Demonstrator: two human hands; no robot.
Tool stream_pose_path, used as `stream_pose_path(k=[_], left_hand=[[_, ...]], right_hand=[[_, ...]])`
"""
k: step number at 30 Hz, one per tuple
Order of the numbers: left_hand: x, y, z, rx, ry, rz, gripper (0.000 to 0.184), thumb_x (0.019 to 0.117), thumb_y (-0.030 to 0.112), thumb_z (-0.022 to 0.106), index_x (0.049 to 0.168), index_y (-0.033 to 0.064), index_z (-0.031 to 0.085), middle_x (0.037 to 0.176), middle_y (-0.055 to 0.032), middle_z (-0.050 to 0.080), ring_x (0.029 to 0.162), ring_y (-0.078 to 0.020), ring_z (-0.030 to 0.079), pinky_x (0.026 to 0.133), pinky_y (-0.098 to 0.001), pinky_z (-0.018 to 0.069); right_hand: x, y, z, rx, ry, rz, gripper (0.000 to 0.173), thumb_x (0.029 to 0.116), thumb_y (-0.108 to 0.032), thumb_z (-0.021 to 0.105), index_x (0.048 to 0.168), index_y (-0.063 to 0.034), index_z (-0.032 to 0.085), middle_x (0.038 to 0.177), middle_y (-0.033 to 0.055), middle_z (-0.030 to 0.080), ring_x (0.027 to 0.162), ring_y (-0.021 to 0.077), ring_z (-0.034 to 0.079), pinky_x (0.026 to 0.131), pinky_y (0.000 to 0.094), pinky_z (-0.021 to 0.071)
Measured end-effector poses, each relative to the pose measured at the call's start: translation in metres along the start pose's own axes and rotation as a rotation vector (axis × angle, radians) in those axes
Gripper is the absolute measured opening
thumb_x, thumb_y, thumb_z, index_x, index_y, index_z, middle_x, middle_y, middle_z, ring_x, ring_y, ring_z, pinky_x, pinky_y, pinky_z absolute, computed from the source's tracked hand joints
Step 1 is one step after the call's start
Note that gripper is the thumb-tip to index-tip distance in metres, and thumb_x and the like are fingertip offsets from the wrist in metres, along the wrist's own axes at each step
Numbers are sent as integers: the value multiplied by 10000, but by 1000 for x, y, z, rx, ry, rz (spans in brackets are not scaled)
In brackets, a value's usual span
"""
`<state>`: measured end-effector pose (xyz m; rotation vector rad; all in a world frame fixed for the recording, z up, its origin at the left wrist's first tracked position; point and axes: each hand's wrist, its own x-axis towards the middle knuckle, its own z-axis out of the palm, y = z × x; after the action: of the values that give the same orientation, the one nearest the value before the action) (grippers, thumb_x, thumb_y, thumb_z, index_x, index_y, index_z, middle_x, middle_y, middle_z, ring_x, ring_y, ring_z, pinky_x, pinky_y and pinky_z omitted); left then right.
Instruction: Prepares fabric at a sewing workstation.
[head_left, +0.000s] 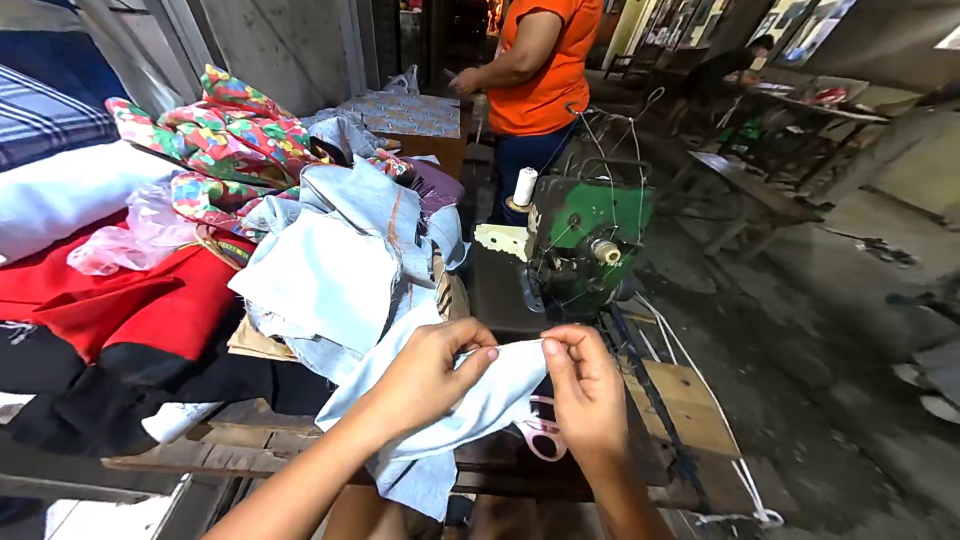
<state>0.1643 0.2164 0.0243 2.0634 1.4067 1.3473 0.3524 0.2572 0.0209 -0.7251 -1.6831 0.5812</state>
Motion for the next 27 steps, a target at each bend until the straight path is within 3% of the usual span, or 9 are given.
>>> stream_pose_path(k=[7,13,16,18,20,25,27], left_hand=[[-8,-16,-48,84,-83,-165,177,979,239,636,906,103,723,650,80,564,563,34,487,545,-158,411],[-1,-4,-62,122,4,-113,184,997,245,615,925,115,723,730,87,624,614,57,526,579,-131,439],[-3,-3,-42,169,-50,-65,222,993,269,622,985,84,743,877,-14,685,676,-58,591,612,-227,501],[-5,-8,-28,248,-143,-52,306,962,363,674,1062,85,755,1007,-80,714,869,-201,676,761,-383,565],[-9,-13,-12,310,-176,-36,385,911,415,730,1106,86,770,1061,-106,715,1008,-303,659,883,-494,534],[-11,-16,10,551,-49,69,308,846,309,802,1025,61,772,946,-139,686,888,-358,663,745,-511,539],[-9,-16,14,565,-18,64,292,859,287,789,1022,46,769,938,-154,676,874,-364,663,738,-512,543]], right_hand=[[21,22,-12,-111,75,238,160,1029,-106,507,1023,11,616,742,-49,595,659,-73,548,626,111,455],[27,30,2,-174,-19,250,176,1009,-93,551,1008,23,683,953,85,643,817,64,600,746,223,501],[28,32,5,-195,-27,237,172,1003,-95,560,996,12,694,940,80,644,795,59,598,728,215,497],[29,32,2,-209,-42,238,170,1004,-93,563,998,12,697,948,86,645,801,64,602,734,218,503],[30,32,0,-227,-57,245,171,1005,-90,562,1001,17,697,951,91,646,804,70,601,737,223,502],[32,35,1,-249,-65,278,172,1010,-91,560,1013,15,695,980,94,640,812,82,599,735,237,500],[31,36,2,-240,-46,273,179,1012,-87,552,1024,28,690,996,111,639,839,102,605,755,256,503]])
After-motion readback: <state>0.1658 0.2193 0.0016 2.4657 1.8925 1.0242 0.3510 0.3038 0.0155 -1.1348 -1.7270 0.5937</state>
